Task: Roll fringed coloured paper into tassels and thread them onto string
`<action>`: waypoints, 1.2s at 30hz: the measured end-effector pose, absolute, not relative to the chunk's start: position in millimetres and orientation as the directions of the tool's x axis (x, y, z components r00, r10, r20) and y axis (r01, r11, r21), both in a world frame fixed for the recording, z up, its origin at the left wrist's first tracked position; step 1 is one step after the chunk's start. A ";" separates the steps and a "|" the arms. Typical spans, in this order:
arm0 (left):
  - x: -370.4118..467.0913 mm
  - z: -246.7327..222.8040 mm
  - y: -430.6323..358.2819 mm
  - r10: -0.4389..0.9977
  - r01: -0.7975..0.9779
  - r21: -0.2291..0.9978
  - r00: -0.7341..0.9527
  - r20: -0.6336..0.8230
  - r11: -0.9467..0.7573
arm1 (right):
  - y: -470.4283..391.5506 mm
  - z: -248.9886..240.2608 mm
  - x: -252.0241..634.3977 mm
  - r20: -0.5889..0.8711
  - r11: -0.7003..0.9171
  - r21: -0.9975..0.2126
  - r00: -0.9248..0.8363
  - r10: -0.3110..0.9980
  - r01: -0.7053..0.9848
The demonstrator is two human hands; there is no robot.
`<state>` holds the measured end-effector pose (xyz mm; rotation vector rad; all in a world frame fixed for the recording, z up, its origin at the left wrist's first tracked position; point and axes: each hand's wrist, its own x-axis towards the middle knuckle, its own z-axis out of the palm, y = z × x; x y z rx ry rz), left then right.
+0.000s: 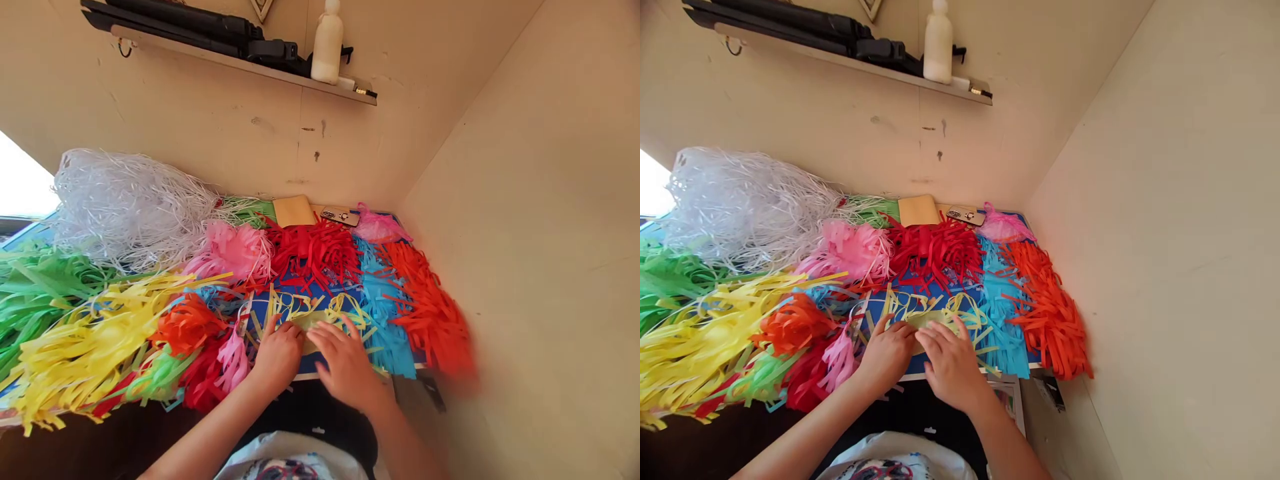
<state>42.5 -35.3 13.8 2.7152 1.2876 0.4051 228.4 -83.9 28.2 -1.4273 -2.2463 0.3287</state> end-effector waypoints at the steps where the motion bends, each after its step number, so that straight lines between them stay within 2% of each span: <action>1: 38.8 16.0 -36.3 0.777 0.751 0.199 0.605 0.174 -0.629 | -79.7 24.2 225.1 0.233 0.460 -0.459 -0.397 0.888 0.760; 5: 11.3 27.8 -37.2 0.825 0.809 0.162 0.556 0.102 -0.566 | -60.0 3.0 227.1 0.277 0.481 -0.530 -0.393 0.877 0.698; 8: -0.7 38.1 -42.5 0.856 0.848 0.137 0.492 0.156 -0.512 | -55.4 -1.4 230.6 0.258 0.461 -0.553 -0.384 0.887 0.694; 10: 6.0 40.2 -47.3 0.815 0.796 0.185 0.545 0.194 -0.576 | -57.1 1.1 229.0 0.225 0.447 -0.547 -0.391 0.893 0.707; 12: 20.7 35.4 -48.0 0.732 0.677 0.286 0.657 0.182 -0.678 | -59.8 3.9 226.2 0.189 0.448 -0.526 -0.414 0.890 0.723; 14: 33.2 25.7 -41.6 0.705 0.632 0.342 0.693 0.152 -0.695 | -61.6 4.8 225.3 0.174 0.453 -0.521 -0.430 0.886 0.723; 17: 31.8 15.8 -25.5 0.848 0.806 0.265 0.510 0.141 -0.529 | -61.6 3.1 229.0 0.225 0.465 -0.563 -0.414 0.882 0.683; 20: 17.8 23.5 -23.2 0.927 0.914 0.201 0.311 0.212 -0.352 | -59.2 2.3 233.6 0.262 0.462 -0.612 -0.387 0.884 0.642; 22: 16.8 32.5 -33.2 0.908 0.895 0.247 0.292 0.302 -0.370 | -57.3 3.5 234.8 0.244 0.445 -0.637 -0.383 0.891 0.629; 24: 24.8 35.2 -45.4 0.855 0.794 0.339 0.404 0.325 -0.504 | -55.8 5.4 235.1 0.228 0.435 -0.647 -0.385 0.894 0.627; 26: 34.3 29.0 -51.0 0.834 0.715 0.435 0.507 0.217 -0.547 | -54.4 6.6 235.7 0.231 0.433 -0.647 -0.380 0.895 0.627; 28: 37.7 18.1 -46.5 0.872 0.745 0.482 0.482 0.088 -0.461 | -52.8 5.8 236.6 0.225 0.408 -0.655 -0.351 0.909 0.636; 32: 27.7 5.2 -23.0 0.908 0.801 0.471 0.419 0.002 -0.371 | -47.1 -1.3 233.8 0.183 0.244 -0.644 -0.164 0.969 0.725; 36: 27.0 8.7 -10.6 0.929 0.859 0.406 0.364 -0.061 -0.310 | -39.7 -8.5 223.9 0.211 0.103 -0.505 0.007 0.977 0.857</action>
